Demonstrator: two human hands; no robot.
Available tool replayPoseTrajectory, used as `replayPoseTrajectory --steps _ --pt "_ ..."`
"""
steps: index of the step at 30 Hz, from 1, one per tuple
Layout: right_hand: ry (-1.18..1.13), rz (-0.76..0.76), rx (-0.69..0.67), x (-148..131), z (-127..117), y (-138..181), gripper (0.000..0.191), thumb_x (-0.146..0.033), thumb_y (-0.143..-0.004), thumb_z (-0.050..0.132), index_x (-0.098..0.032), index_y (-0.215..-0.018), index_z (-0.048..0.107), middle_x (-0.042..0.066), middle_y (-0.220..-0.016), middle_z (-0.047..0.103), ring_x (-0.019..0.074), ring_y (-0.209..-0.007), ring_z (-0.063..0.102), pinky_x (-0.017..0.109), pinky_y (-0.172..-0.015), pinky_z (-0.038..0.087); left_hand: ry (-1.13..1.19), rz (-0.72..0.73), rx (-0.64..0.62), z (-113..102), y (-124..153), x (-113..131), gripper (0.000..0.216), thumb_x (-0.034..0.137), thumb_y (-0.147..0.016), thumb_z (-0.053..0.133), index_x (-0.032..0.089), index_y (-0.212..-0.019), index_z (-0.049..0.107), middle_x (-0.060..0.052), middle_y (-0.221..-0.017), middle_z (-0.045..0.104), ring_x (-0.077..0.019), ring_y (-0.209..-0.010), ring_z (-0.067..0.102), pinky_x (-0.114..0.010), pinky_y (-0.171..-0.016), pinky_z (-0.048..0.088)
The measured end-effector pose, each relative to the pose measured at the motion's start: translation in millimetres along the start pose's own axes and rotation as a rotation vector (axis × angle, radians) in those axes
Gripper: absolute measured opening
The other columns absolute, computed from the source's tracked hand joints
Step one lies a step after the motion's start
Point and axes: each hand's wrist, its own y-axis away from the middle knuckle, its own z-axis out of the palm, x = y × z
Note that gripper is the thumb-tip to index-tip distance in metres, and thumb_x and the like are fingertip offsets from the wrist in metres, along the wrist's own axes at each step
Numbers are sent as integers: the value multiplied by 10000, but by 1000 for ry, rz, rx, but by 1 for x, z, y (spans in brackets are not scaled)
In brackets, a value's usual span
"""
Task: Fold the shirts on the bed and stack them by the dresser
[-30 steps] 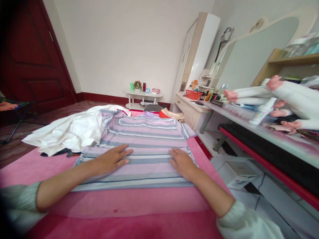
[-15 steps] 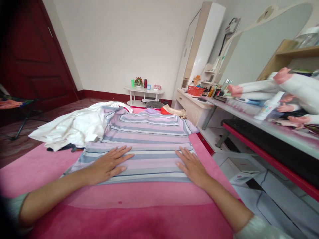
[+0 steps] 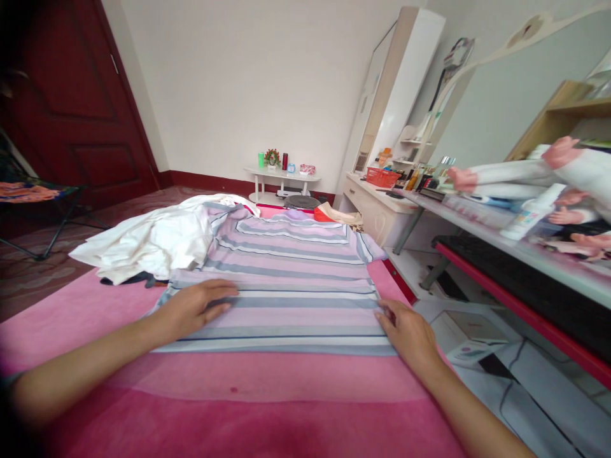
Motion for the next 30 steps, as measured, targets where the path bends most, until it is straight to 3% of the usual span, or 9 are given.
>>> replayPoseTrajectory --steps 3,7,13,19,24,27,30 --pt "-7 1 -11 -5 -2 -2 380 -443 -856 473 -218 -1115 636 30 -836 688 214 -731 653 302 -606 469 -18 -99 44 3 -23 -7 374 225 -869 461 199 -1219 590 -88 -1242 584 -231 -1122 559 -345 -988 419" --pt "-56 -46 24 -9 2 -14 431 -441 -849 483 -202 -1185 607 66 -972 684 220 -823 649 305 -670 488 -64 -246 9 7 -47 -10 389 235 -863 474 231 -1242 561 -79 -1164 595 -231 -1053 589 -331 -892 450" --pt "-137 -71 -9 -19 16 -45 458 -318 -821 529 -183 -1255 576 108 -1096 649 237 -963 617 360 -850 476 -122 -342 -38 10 -61 -5 239 235 -847 497 225 -1052 620 -58 -1039 612 -223 -971 601 -309 -807 440" --pt "-238 -119 76 -19 22 -44 316 -253 -827 469 -156 -1024 696 97 -992 687 226 -902 627 364 -856 477 -73 -278 30 14 -60 -4 182 218 -831 496 216 -949 635 -48 -969 617 -206 -891 605 -296 -783 435" --pt "-224 -82 136 -1 19 -41 290 -276 -810 487 -184 -973 709 78 -983 700 219 -877 641 349 -817 498 -37 -251 94 23 -66 4 187 230 -834 497 212 -947 644 -46 -950 612 -206 -880 601 -289 -768 449" --pt "-215 -75 104 4 17 -39 281 -324 -814 507 -206 -966 712 65 -995 711 228 -861 653 354 -797 510 18 -212 116 30 -69 7 261 195 -837 478 209 -1047 633 -60 -1022 588 -202 -885 605 -296 -774 473" --pt "-251 -47 32 7 10 -33 333 -426 -820 526 -220 -1009 706 61 -1004 720 242 -840 664 362 -771 523 106 -110 137 30 -60 6 401 174 -831 485 203 -1225 554 -97 -1227 503 -212 -1020 582 -321 -893 469"
